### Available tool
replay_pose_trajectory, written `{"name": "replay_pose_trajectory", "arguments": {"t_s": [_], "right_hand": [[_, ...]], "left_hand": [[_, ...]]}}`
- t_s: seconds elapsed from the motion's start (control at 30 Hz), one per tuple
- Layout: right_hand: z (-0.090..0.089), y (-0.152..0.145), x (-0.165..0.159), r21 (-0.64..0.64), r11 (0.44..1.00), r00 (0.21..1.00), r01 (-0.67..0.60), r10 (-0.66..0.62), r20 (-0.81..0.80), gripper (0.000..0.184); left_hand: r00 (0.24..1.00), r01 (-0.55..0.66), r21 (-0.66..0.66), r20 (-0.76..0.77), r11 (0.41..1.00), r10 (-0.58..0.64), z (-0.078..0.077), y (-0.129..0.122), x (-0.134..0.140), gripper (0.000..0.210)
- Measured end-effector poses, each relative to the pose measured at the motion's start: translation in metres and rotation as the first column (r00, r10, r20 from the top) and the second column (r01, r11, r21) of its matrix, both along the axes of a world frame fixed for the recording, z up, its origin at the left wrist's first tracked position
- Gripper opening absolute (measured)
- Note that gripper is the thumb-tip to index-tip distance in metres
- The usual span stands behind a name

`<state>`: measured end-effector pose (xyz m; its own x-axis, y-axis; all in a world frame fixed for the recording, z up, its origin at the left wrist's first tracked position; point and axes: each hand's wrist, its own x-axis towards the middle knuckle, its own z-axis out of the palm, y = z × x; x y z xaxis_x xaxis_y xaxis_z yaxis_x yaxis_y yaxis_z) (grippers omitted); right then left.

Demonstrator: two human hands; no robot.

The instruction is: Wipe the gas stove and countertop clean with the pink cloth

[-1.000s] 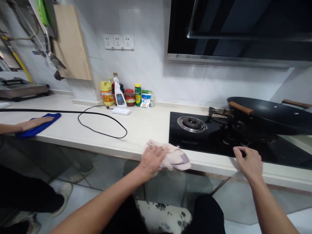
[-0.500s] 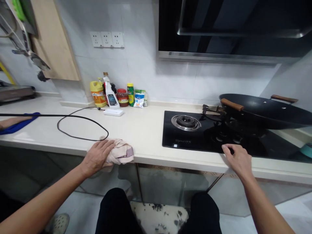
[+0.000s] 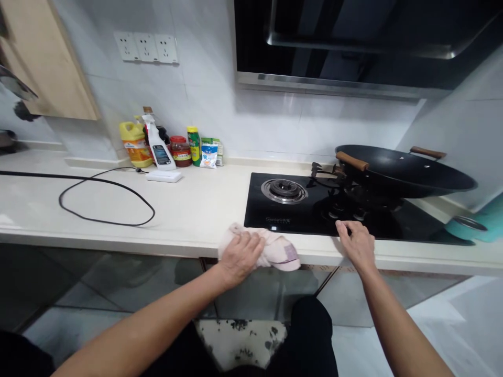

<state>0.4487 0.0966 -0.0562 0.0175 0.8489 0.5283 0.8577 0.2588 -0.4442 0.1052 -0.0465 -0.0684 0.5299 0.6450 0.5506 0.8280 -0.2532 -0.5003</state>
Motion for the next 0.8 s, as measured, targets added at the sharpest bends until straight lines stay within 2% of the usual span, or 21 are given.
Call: {"name": "replay_pose_trajectory", "arguments": {"t_s": [0.1, 0.27, 0.33, 0.4, 0.5, 0.6, 0.7, 0.8], "right_hand": [[0.002, -0.001, 0.001, -0.019, 0.999, 0.998, -0.027, 0.026, -0.062, 0.06], [0.004, 0.002, 0.006, -0.078, 0.995, 0.989, -0.055, 0.044, -0.142, 0.066], [0.005, 0.004, 0.011, -0.147, 0.985, 0.986, -0.086, 0.062, -0.158, 0.066], [0.005, 0.006, 0.018, -0.196, 0.969, 0.979, -0.151, 0.119, -0.165, 0.065], [0.005, 0.006, 0.024, -0.22, 0.947, 0.965, -0.236, 0.202, -0.167, 0.064], [0.006, 0.005, 0.024, -0.253, 0.945, 0.973, -0.208, 0.175, -0.147, 0.066], [0.007, 0.005, 0.021, -0.249, 0.951, 0.981, -0.183, 0.16, -0.108, 0.065], [0.006, 0.005, 0.019, -0.224, 0.956, 0.981, -0.187, 0.17, -0.093, 0.065]], "left_hand": [[0.998, 0.028, -0.008, 0.05, 1.0, -0.027, -0.003, 0.024, 0.07, 0.034], [0.98, 0.178, -0.04, 0.093, 0.983, -0.173, -0.003, 0.061, 0.18, 0.032], [0.976, 0.199, -0.059, 0.107, 0.978, -0.192, -0.001, 0.068, 0.206, 0.032], [0.973, 0.214, -0.078, 0.103, 0.974, -0.205, 0.002, 0.069, 0.216, 0.033], [0.964, 0.256, -0.045, 0.085, 0.966, -0.251, 0.004, 0.064, 0.207, 0.035], [0.958, 0.266, 0.012, 0.104, 0.964, -0.266, 0.001, 0.056, 0.178, 0.033], [0.971, 0.203, 0.024, 0.12, 0.979, -0.205, -0.005, 0.043, 0.132, 0.03], [0.98, 0.142, 0.042, 0.137, 0.989, -0.147, -0.009, 0.021, 0.066, 0.035]]}}
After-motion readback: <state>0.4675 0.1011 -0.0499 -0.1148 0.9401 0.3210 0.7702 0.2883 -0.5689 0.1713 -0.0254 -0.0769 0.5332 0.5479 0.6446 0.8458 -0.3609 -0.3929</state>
